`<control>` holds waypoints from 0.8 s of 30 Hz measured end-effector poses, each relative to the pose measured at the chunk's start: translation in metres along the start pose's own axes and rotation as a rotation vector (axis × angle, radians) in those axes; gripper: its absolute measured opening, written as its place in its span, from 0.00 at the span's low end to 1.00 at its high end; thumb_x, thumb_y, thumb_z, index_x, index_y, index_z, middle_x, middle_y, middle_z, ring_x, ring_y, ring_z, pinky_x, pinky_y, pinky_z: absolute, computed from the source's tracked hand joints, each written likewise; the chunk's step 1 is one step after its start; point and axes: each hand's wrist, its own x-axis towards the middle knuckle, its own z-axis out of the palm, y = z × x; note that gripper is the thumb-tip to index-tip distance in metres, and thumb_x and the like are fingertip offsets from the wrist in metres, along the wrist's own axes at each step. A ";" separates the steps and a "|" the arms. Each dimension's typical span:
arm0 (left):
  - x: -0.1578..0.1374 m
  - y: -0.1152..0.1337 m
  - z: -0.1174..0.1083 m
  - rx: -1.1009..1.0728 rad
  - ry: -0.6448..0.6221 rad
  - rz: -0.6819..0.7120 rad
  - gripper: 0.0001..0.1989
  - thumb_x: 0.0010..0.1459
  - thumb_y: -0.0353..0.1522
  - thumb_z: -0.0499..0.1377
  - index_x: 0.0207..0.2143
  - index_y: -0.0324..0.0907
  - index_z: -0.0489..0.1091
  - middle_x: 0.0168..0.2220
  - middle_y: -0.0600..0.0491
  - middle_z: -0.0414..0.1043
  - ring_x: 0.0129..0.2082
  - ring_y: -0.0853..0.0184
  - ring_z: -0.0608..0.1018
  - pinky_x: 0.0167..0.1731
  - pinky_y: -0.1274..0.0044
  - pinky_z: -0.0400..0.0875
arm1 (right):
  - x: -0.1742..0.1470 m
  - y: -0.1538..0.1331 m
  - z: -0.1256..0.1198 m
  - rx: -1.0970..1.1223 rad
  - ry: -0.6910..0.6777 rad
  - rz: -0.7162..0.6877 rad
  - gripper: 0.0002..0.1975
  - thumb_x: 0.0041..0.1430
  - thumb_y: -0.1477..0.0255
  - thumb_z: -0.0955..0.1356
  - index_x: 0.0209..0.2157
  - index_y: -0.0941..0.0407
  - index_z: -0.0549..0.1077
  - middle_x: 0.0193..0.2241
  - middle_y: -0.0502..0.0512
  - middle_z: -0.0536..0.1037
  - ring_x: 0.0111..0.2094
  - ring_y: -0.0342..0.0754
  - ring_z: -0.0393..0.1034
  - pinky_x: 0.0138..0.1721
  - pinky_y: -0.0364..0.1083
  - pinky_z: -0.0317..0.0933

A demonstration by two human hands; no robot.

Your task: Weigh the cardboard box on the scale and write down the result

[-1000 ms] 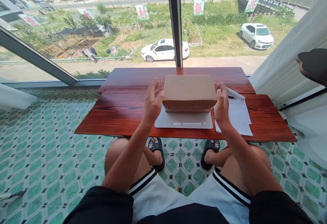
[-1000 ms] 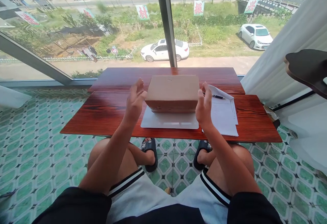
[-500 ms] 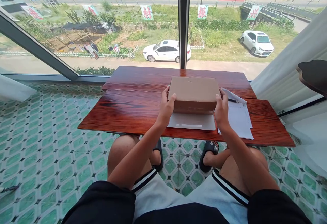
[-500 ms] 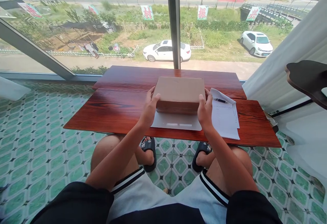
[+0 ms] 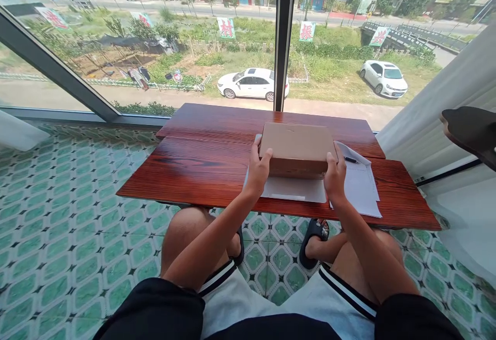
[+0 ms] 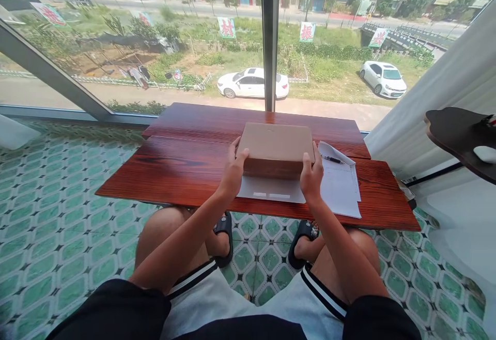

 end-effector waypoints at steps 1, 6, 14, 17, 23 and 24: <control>0.000 0.001 0.000 -0.004 0.002 -0.003 0.28 0.59 0.38 0.56 0.61 0.45 0.59 0.65 0.48 0.62 0.66 0.61 0.65 0.66 0.69 0.59 | 0.000 0.000 0.000 -0.003 0.001 -0.003 0.31 0.63 0.60 0.61 0.62 0.62 0.67 0.62 0.61 0.67 0.64 0.52 0.60 0.67 0.54 0.50; -0.002 0.007 0.002 -0.026 0.000 0.023 0.28 0.58 0.36 0.55 0.61 0.44 0.58 0.65 0.47 0.64 0.65 0.61 0.66 0.65 0.69 0.61 | 0.001 -0.002 -0.001 -0.015 -0.009 -0.023 0.31 0.63 0.59 0.61 0.61 0.61 0.68 0.62 0.62 0.67 0.64 0.53 0.61 0.66 0.55 0.52; 0.000 0.008 -0.002 -0.067 0.012 0.065 0.27 0.59 0.36 0.56 0.61 0.45 0.58 0.63 0.48 0.65 0.64 0.63 0.67 0.64 0.71 0.61 | 0.003 -0.007 0.002 -0.043 0.022 -0.054 0.29 0.63 0.59 0.62 0.59 0.61 0.70 0.61 0.62 0.68 0.63 0.53 0.62 0.65 0.55 0.53; 0.001 0.010 -0.006 -0.070 0.019 0.056 0.27 0.59 0.36 0.55 0.61 0.45 0.58 0.64 0.48 0.64 0.63 0.63 0.67 0.63 0.71 0.62 | 0.004 -0.011 0.006 -0.054 0.020 -0.058 0.29 0.63 0.59 0.61 0.59 0.60 0.70 0.61 0.62 0.69 0.63 0.54 0.62 0.65 0.55 0.53; 0.002 0.016 -0.016 -0.092 0.043 0.055 0.26 0.60 0.36 0.55 0.61 0.46 0.58 0.64 0.48 0.64 0.63 0.62 0.67 0.62 0.71 0.62 | 0.007 -0.023 0.017 -0.074 0.006 -0.084 0.28 0.62 0.59 0.62 0.59 0.59 0.71 0.60 0.61 0.70 0.62 0.54 0.63 0.64 0.55 0.54; 0.002 0.017 -0.018 -0.096 0.052 0.057 0.26 0.59 0.35 0.55 0.61 0.46 0.59 0.63 0.49 0.64 0.63 0.62 0.67 0.62 0.71 0.63 | 0.007 -0.025 0.019 -0.072 0.001 -0.089 0.28 0.62 0.59 0.62 0.59 0.59 0.71 0.60 0.61 0.70 0.61 0.54 0.63 0.64 0.55 0.54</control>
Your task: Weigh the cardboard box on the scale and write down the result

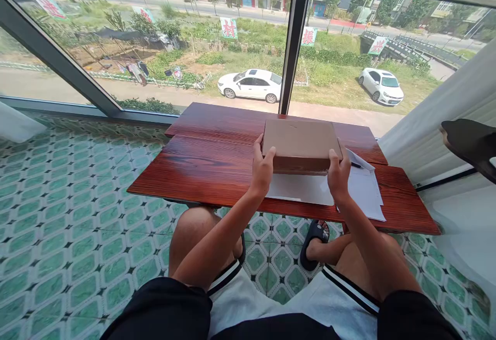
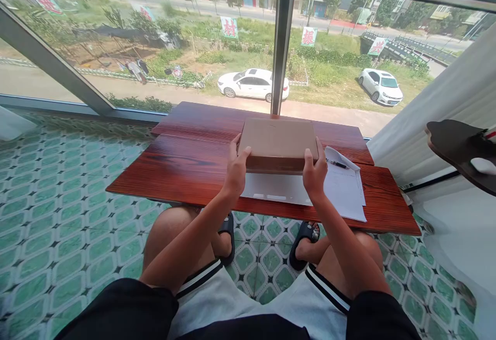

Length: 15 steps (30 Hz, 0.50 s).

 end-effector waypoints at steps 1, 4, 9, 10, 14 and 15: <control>0.001 0.002 -0.002 -0.003 0.010 0.001 0.26 0.59 0.35 0.55 0.60 0.45 0.59 0.63 0.49 0.64 0.63 0.62 0.67 0.62 0.71 0.63 | 0.001 -0.002 0.002 0.002 -0.003 -0.004 0.28 0.62 0.59 0.63 0.59 0.59 0.71 0.60 0.61 0.70 0.61 0.54 0.64 0.64 0.55 0.55; 0.004 0.007 -0.007 -0.008 0.042 0.003 0.25 0.59 0.34 0.55 0.59 0.45 0.60 0.63 0.49 0.64 0.63 0.62 0.67 0.62 0.72 0.63 | 0.003 -0.008 0.010 0.005 -0.012 -0.010 0.28 0.62 0.59 0.63 0.59 0.59 0.71 0.59 0.62 0.70 0.60 0.55 0.65 0.64 0.56 0.55; 0.010 0.015 -0.022 -0.021 0.102 0.037 0.24 0.58 0.34 0.55 0.57 0.45 0.62 0.61 0.49 0.66 0.61 0.63 0.68 0.62 0.71 0.63 | 0.003 -0.024 0.030 0.016 -0.051 -0.051 0.26 0.62 0.59 0.64 0.57 0.58 0.73 0.58 0.61 0.71 0.60 0.55 0.65 0.64 0.56 0.55; 0.011 0.017 -0.026 -0.022 0.114 0.049 0.23 0.58 0.34 0.55 0.57 0.45 0.62 0.61 0.49 0.66 0.60 0.63 0.69 0.62 0.71 0.63 | 0.003 -0.027 0.034 0.028 -0.058 -0.057 0.26 0.62 0.59 0.64 0.56 0.58 0.73 0.58 0.61 0.71 0.60 0.55 0.65 0.64 0.56 0.55; 0.017 0.021 -0.038 0.004 0.152 0.090 0.23 0.59 0.36 0.54 0.58 0.47 0.62 0.61 0.50 0.65 0.60 0.63 0.69 0.60 0.72 0.64 | 0.005 -0.037 0.052 0.058 -0.090 -0.037 0.26 0.63 0.59 0.63 0.57 0.57 0.72 0.58 0.60 0.71 0.60 0.54 0.65 0.64 0.56 0.55; 0.019 0.022 -0.041 0.013 0.162 0.092 0.23 0.59 0.36 0.54 0.58 0.47 0.62 0.62 0.50 0.65 0.60 0.63 0.69 0.60 0.72 0.65 | 0.006 -0.038 0.056 0.065 -0.093 -0.034 0.26 0.63 0.59 0.63 0.58 0.56 0.72 0.58 0.60 0.71 0.60 0.54 0.65 0.64 0.56 0.55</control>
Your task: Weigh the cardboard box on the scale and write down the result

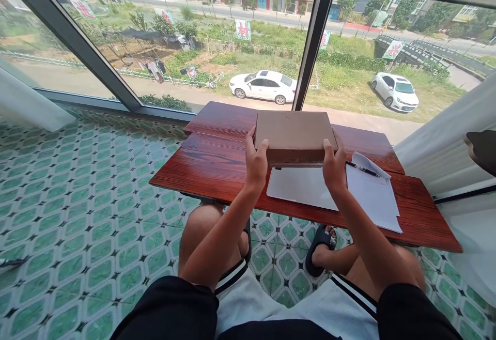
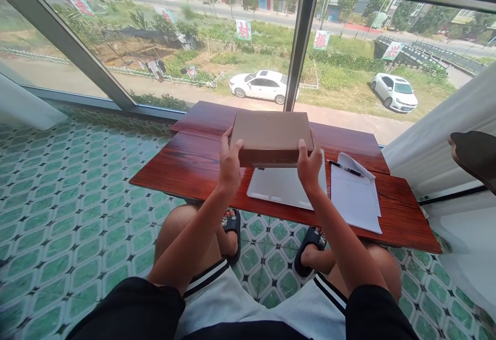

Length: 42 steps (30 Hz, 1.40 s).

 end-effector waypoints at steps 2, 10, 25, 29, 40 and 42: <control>0.006 0.002 -0.006 0.012 0.013 -0.002 0.24 0.59 0.36 0.54 0.58 0.47 0.61 0.62 0.50 0.65 0.61 0.62 0.69 0.60 0.72 0.65 | 0.002 -0.001 0.009 0.016 -0.007 -0.003 0.26 0.63 0.59 0.63 0.58 0.56 0.71 0.58 0.59 0.71 0.60 0.54 0.65 0.64 0.56 0.56; 0.032 0.015 -0.039 0.037 0.077 0.014 0.24 0.58 0.35 0.54 0.57 0.46 0.63 0.61 0.49 0.66 0.60 0.61 0.70 0.58 0.72 0.67 | -0.003 -0.012 0.048 0.080 -0.081 0.024 0.29 0.62 0.57 0.64 0.60 0.57 0.68 0.60 0.60 0.69 0.61 0.56 0.64 0.62 0.56 0.58; 0.069 0.020 -0.098 0.176 0.215 0.133 0.20 0.61 0.37 0.52 0.53 0.44 0.68 0.57 0.49 0.71 0.58 0.61 0.71 0.58 0.73 0.65 | -0.022 -0.017 0.117 0.128 -0.197 0.104 0.36 0.59 0.53 0.65 0.63 0.59 0.65 0.62 0.61 0.67 0.62 0.56 0.62 0.64 0.57 0.55; 0.072 0.021 -0.106 0.258 0.253 0.149 0.18 0.61 0.38 0.53 0.51 0.44 0.69 0.55 0.49 0.72 0.57 0.60 0.71 0.60 0.71 0.63 | -0.030 -0.011 0.128 0.143 -0.225 0.103 0.34 0.61 0.53 0.64 0.62 0.59 0.66 0.61 0.61 0.68 0.62 0.56 0.62 0.64 0.57 0.55; 0.080 0.011 -0.110 0.289 0.233 0.083 0.18 0.58 0.38 0.56 0.50 0.46 0.71 0.56 0.49 0.71 0.59 0.56 0.69 0.62 0.67 0.62 | -0.039 0.000 0.131 0.115 -0.244 0.135 0.35 0.62 0.53 0.64 0.64 0.59 0.64 0.63 0.61 0.66 0.63 0.55 0.60 0.64 0.55 0.55; 0.080 0.009 -0.110 0.295 0.230 0.081 0.19 0.57 0.38 0.57 0.50 0.46 0.71 0.57 0.48 0.71 0.58 0.56 0.70 0.61 0.66 0.62 | -0.041 0.002 0.131 0.110 -0.237 0.147 0.35 0.62 0.53 0.64 0.64 0.60 0.63 0.63 0.62 0.65 0.63 0.56 0.60 0.64 0.56 0.54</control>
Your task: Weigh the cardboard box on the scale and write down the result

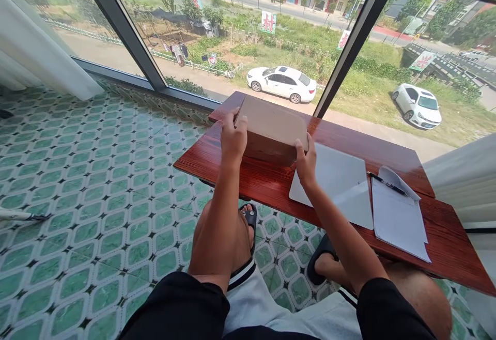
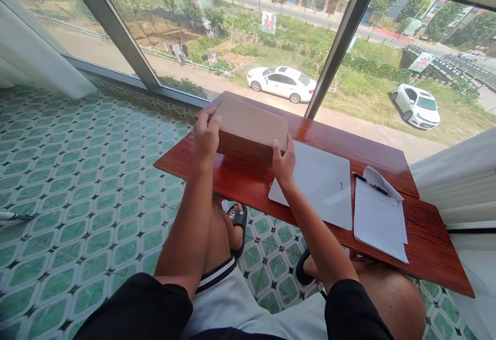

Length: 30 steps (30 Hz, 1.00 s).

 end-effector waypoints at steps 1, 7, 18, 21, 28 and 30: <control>0.000 0.000 0.000 0.004 0.005 0.001 0.19 0.56 0.37 0.57 0.50 0.45 0.71 0.57 0.48 0.72 0.58 0.56 0.70 0.61 0.65 0.62 | 0.000 0.001 0.000 -0.004 0.003 0.002 0.36 0.62 0.53 0.64 0.64 0.60 0.64 0.63 0.62 0.66 0.63 0.56 0.60 0.65 0.56 0.54; 0.005 -0.004 0.000 0.022 -0.005 0.009 0.20 0.54 0.35 0.58 0.50 0.44 0.72 0.57 0.46 0.72 0.57 0.55 0.71 0.61 0.65 0.62 | -0.003 0.004 0.001 -0.042 0.011 -0.037 0.34 0.62 0.52 0.63 0.62 0.61 0.66 0.61 0.64 0.67 0.62 0.57 0.62 0.64 0.56 0.54; 0.009 -0.004 -0.001 0.046 -0.030 -0.028 0.20 0.51 0.31 0.59 0.48 0.43 0.72 0.53 0.45 0.73 0.57 0.53 0.71 0.63 0.63 0.61 | -0.007 0.007 -0.002 -0.087 -0.008 -0.039 0.36 0.63 0.51 0.62 0.63 0.63 0.64 0.63 0.65 0.65 0.64 0.57 0.59 0.65 0.56 0.52; 0.009 -0.002 -0.004 0.105 -0.032 -0.024 0.21 0.50 0.30 0.59 0.49 0.42 0.72 0.54 0.45 0.72 0.58 0.51 0.70 0.64 0.61 0.60 | -0.007 0.007 -0.001 -0.093 -0.021 -0.044 0.37 0.62 0.51 0.63 0.63 0.63 0.63 0.63 0.66 0.65 0.63 0.57 0.60 0.65 0.56 0.52; 0.006 0.006 -0.011 0.477 -0.091 -0.055 0.25 0.57 0.31 0.51 0.58 0.41 0.67 0.59 0.45 0.70 0.60 0.53 0.69 0.62 0.62 0.63 | -0.006 0.003 0.002 -0.148 -0.074 -0.085 0.37 0.62 0.51 0.63 0.64 0.63 0.61 0.63 0.67 0.64 0.63 0.57 0.60 0.64 0.56 0.55; 0.006 0.006 -0.012 0.575 -0.105 -0.050 0.25 0.58 0.30 0.49 0.58 0.41 0.67 0.59 0.44 0.70 0.60 0.52 0.70 0.61 0.60 0.64 | -0.006 0.001 0.002 -0.190 -0.090 -0.100 0.38 0.63 0.50 0.63 0.64 0.64 0.61 0.63 0.68 0.64 0.64 0.57 0.59 0.65 0.56 0.54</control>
